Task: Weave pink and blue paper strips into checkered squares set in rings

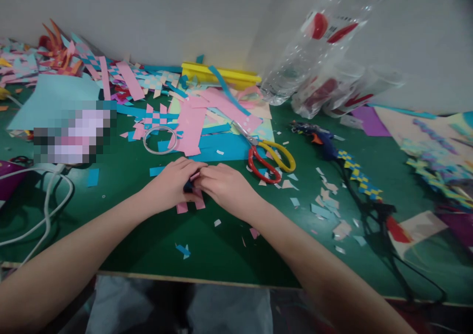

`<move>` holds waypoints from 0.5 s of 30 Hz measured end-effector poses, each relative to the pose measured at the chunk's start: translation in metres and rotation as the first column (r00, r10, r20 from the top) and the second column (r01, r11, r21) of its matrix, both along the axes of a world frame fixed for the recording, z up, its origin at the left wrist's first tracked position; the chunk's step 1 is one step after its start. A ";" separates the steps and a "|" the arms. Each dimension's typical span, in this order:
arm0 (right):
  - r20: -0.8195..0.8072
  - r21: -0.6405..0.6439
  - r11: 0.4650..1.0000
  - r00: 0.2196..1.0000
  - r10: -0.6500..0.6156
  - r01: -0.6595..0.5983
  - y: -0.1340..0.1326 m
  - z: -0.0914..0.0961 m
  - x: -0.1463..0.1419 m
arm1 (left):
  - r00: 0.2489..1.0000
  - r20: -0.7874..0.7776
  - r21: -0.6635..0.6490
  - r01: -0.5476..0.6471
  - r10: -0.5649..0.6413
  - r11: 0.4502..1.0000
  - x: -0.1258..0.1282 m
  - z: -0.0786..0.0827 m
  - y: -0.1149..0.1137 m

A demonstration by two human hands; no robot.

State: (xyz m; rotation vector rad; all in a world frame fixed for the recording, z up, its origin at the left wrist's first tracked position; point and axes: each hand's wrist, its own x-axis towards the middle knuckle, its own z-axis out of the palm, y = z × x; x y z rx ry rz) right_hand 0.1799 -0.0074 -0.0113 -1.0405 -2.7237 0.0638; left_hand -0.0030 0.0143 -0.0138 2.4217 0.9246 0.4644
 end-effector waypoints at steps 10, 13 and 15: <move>-0.010 -0.047 0.999 1.000 -0.011 0.011 0.002 0.007 0.003 | 1.000 -0.026 -0.011 -0.015 0.015 1.000 0.001 0.001 0.000; -0.010 -0.046 0.999 1.000 -0.006 0.005 0.002 0.008 0.004 | 0.999 -0.029 -0.030 -0.021 0.020 0.999 0.001 0.001 0.000; -0.002 -0.021 1.000 1.000 0.007 -0.007 0.002 0.007 0.004 | 0.999 -0.026 -0.029 -0.019 0.019 0.999 0.001 0.000 0.000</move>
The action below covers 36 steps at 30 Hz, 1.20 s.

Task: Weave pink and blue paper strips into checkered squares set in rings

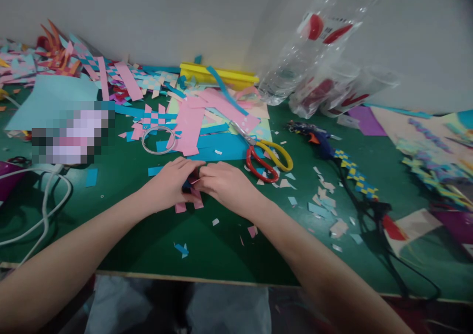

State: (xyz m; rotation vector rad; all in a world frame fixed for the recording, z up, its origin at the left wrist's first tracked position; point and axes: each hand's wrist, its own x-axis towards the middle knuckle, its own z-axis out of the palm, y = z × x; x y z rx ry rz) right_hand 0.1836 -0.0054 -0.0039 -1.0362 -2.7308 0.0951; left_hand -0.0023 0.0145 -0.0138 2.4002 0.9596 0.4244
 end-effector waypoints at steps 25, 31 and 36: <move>0.144 0.087 0.995 0.989 0.034 -0.047 -0.007 0.010 -0.007 | 1.000 0.017 0.023 0.021 -0.021 1.000 0.000 -0.004 0.003; 0.181 0.068 0.997 0.983 0.019 -0.032 -0.005 0.012 -0.010 | 0.999 0.041 0.023 0.024 -0.025 0.999 0.000 -0.004 0.003; 0.192 -0.007 1.000 0.981 0.028 -0.027 -0.001 0.013 -0.007 | 0.999 0.033 0.007 0.014 -0.014 1.000 0.000 -0.003 0.004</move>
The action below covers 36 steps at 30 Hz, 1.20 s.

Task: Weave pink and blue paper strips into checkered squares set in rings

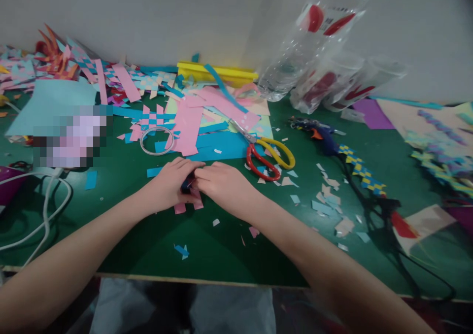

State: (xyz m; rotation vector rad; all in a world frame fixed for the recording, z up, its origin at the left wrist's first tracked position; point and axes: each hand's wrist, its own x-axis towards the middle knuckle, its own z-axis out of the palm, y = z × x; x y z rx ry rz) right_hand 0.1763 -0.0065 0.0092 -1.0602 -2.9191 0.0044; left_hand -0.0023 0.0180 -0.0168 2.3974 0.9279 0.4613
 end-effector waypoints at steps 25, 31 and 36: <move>0.026 -0.029 0.997 0.997 0.077 -0.076 0.008 0.002 0.004 | 1.000 -0.021 -0.026 0.000 0.000 1.000 0.001 0.001 -0.001; 0.079 0.067 0.991 0.990 0.113 -0.119 -0.001 0.007 -0.001 | 0.999 -0.038 -0.030 -0.001 0.000 1.000 0.001 0.001 0.000; 0.161 0.119 0.987 0.983 0.087 -0.107 -0.011 0.013 -0.012 | 0.999 -0.050 -0.019 0.002 -0.003 1.000 0.000 0.001 -0.001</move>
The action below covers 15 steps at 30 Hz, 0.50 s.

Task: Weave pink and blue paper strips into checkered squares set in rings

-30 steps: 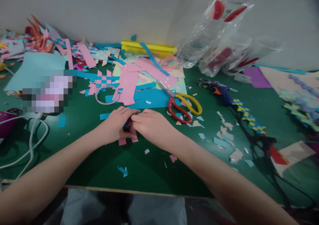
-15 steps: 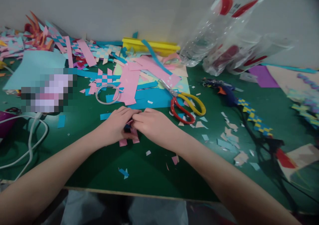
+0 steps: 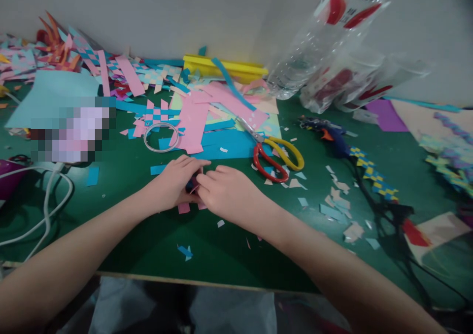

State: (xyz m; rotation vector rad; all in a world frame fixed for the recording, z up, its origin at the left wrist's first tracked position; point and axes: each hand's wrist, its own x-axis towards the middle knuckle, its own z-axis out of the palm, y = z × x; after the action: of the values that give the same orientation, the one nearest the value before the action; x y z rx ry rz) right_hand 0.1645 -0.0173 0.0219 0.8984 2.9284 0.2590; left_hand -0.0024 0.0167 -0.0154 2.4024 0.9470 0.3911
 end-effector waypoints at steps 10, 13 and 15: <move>-0.017 -0.005 1.000 1.000 -0.013 0.013 0.002 -0.009 0.008 | 1.000 0.001 -0.001 -0.007 0.007 1.000 -0.001 0.001 -0.001; -0.058 -0.032 0.999 0.998 -0.026 0.024 0.006 -0.016 0.011 | 1.000 0.009 0.001 -0.020 0.020 1.000 -0.001 0.000 -0.001; -0.085 -0.051 0.998 0.996 -0.039 0.034 0.008 -0.021 0.012 | 1.000 0.009 -0.002 -0.025 0.025 1.000 0.000 -0.001 0.000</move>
State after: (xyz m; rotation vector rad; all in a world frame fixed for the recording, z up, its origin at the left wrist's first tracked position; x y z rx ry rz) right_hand 0.1769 -0.0090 0.0011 0.9786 2.9779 0.1494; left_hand -0.0023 0.0163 -0.0161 2.3874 0.9738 0.4092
